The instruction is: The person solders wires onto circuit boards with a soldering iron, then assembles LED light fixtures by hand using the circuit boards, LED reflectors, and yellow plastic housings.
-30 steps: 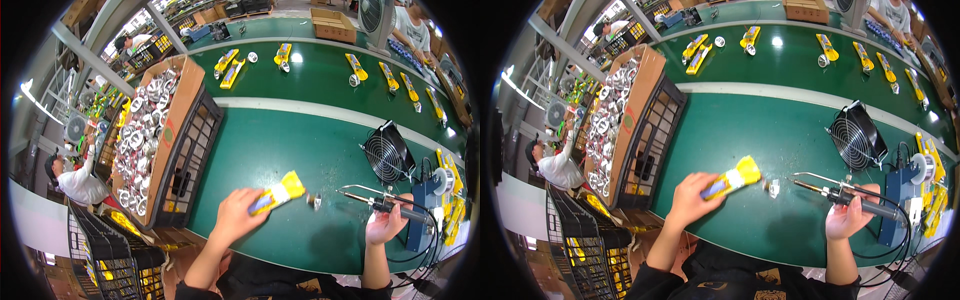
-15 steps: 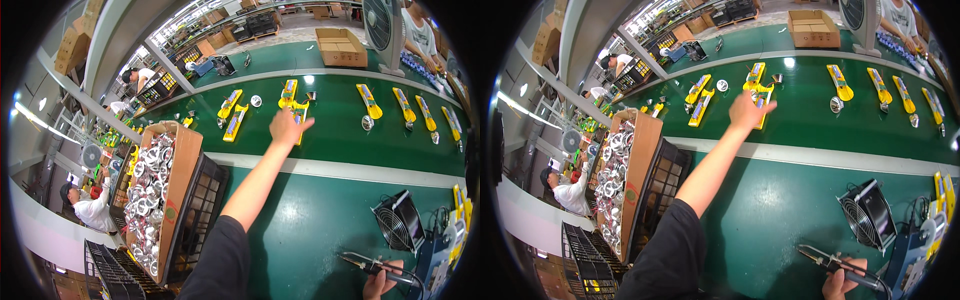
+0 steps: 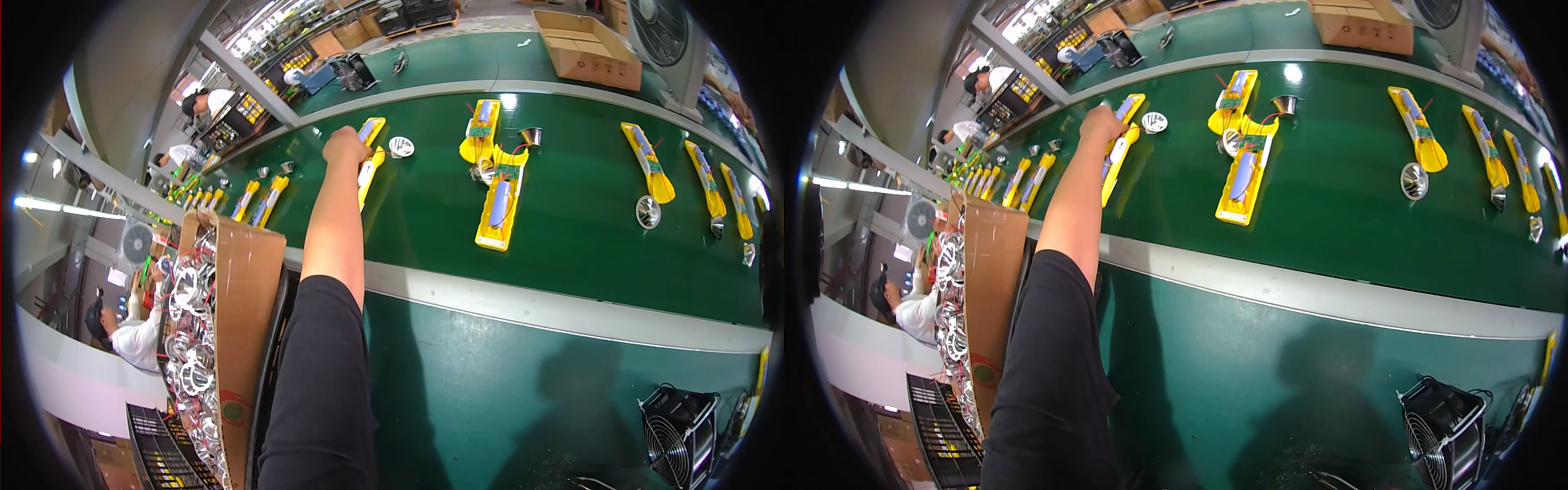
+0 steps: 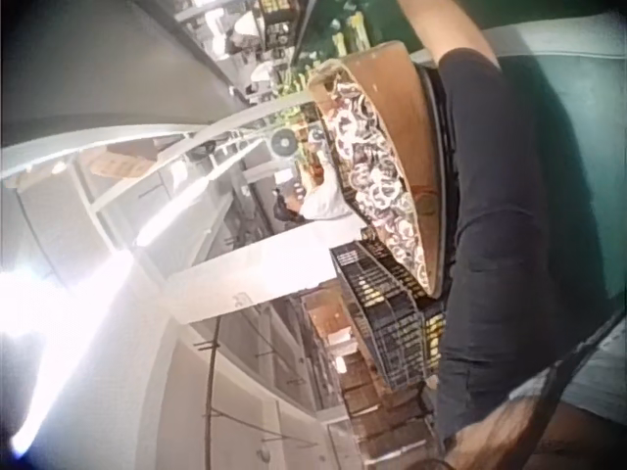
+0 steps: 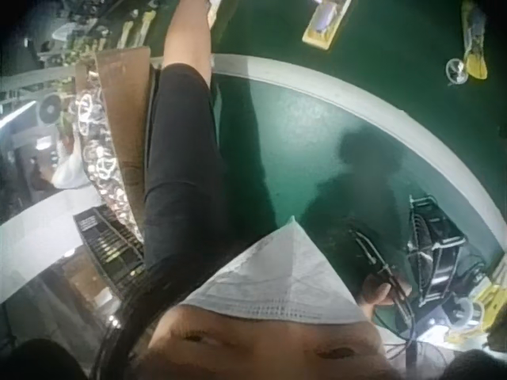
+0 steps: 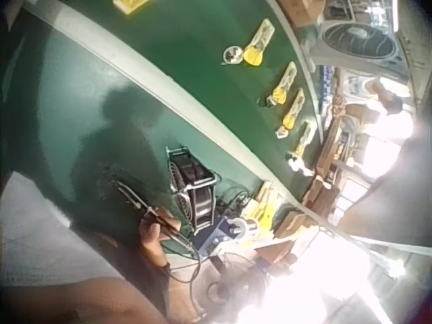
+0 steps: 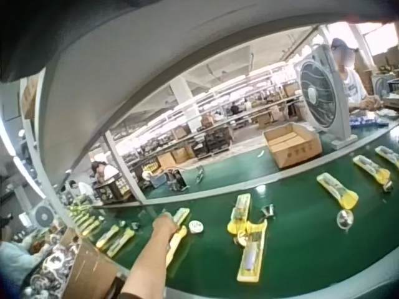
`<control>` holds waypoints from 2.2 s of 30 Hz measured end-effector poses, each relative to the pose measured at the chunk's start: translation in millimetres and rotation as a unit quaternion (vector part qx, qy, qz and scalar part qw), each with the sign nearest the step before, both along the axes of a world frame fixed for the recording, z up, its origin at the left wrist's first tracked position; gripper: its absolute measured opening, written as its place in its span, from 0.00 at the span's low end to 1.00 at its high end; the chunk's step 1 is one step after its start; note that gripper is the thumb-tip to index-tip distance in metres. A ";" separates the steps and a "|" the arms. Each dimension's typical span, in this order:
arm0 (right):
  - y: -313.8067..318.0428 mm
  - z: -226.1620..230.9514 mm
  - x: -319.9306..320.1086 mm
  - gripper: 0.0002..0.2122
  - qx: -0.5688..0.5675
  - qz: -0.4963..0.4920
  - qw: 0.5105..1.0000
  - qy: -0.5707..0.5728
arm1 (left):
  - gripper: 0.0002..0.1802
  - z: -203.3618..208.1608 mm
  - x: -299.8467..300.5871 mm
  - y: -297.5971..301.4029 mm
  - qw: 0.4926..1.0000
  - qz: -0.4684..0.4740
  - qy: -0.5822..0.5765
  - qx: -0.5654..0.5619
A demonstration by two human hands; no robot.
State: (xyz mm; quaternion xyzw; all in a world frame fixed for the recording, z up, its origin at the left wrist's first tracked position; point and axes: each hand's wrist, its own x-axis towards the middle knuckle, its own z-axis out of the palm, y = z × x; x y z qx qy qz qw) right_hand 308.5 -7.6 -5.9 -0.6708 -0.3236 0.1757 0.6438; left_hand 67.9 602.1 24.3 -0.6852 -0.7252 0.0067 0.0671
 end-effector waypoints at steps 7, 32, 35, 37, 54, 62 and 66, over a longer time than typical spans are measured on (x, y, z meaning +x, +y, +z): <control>11.6 13.5 -3.0 0.15 0.073 -0.060 0.992 -0.084 | 0.30 16.3 12.0 -22.6 0.971 -0.167 -0.022 0.168; 16.5 18.8 21.3 0.05 0.323 -0.021 0.940 0.106 | 0.13 23.3 -50.9 -546.4 0.733 -0.663 -0.151 0.020; 14.0 23.2 17.8 0.05 0.324 -0.025 0.940 0.101 | 0.26 10.4 -49.3 -583.0 0.791 -0.552 -0.250 0.086; 14.2 22.7 16.0 0.05 0.329 -0.027 0.940 0.091 | 0.34 3.1 -42.3 -613.8 0.840 -0.220 -0.493 0.059; 0.7 51.4 -16.5 0.05 0.334 0.080 0.936 0.070 | 0.19 0.3 -67.2 -604.6 0.811 -0.387 -0.438 -0.007; -8.1 55.5 -31.9 0.05 0.319 0.137 0.937 0.035 | 0.04 -13.4 -52.1 -605.8 0.804 -0.346 -0.482 0.051; -8.8 59.2 -40.7 0.06 0.307 0.131 0.942 0.034 | 0.03 -24.3 -53.4 -605.4 0.808 -0.335 -0.481 0.054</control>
